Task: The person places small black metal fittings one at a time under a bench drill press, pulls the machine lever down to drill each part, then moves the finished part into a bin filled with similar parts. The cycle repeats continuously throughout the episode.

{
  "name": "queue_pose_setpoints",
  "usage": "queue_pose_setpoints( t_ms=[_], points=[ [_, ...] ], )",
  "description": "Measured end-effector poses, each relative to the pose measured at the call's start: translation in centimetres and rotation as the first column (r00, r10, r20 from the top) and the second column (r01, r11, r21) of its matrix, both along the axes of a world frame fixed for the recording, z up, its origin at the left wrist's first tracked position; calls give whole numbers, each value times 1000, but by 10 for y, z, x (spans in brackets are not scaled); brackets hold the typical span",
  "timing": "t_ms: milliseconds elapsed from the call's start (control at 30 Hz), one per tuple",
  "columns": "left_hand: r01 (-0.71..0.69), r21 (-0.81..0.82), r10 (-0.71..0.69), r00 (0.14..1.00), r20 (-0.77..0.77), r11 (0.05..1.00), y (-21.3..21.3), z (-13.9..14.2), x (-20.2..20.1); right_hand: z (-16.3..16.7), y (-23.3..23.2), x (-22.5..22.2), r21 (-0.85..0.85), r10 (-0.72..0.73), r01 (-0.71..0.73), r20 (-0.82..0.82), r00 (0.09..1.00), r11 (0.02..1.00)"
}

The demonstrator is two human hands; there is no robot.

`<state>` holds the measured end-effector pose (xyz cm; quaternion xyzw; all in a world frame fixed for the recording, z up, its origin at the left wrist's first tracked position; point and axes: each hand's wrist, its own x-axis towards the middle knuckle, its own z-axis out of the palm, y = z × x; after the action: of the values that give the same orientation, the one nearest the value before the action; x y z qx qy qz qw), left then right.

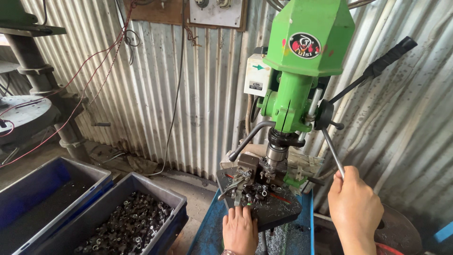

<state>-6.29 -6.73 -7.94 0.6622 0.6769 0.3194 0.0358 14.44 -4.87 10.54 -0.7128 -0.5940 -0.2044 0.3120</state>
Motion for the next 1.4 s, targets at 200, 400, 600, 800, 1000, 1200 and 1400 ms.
queue_pose_setpoints(
  t_ms=[200,400,600,800,1000,1200,1400],
  points=[
    [44,-74,-42,999,29,996,2,5,2,-3,1,1,21,18,-18,-3,1000,1000],
    [136,-174,-124,989,76,975,7,23,2,-3,1,0,37,22,-22,8,1000,999],
    [322,-241,-260,931,256,916,19,33,27,0,0,-2,16,20,-20,6,1000,1000],
    [284,-58,59,7,998,957,66,45,50,4,-3,-3,3,48,-48,-18,999,999],
    [78,-38,76,-570,818,996,88,70,59,6,-3,-4,-6,42,-42,-8,999,999],
    [110,-26,85,-573,815,994,98,75,56,3,-1,-1,1,37,-37,-9,999,999],
    [318,-9,168,-476,863,948,70,49,48,-2,2,0,26,16,-15,-29,999,1000]
  ],
)
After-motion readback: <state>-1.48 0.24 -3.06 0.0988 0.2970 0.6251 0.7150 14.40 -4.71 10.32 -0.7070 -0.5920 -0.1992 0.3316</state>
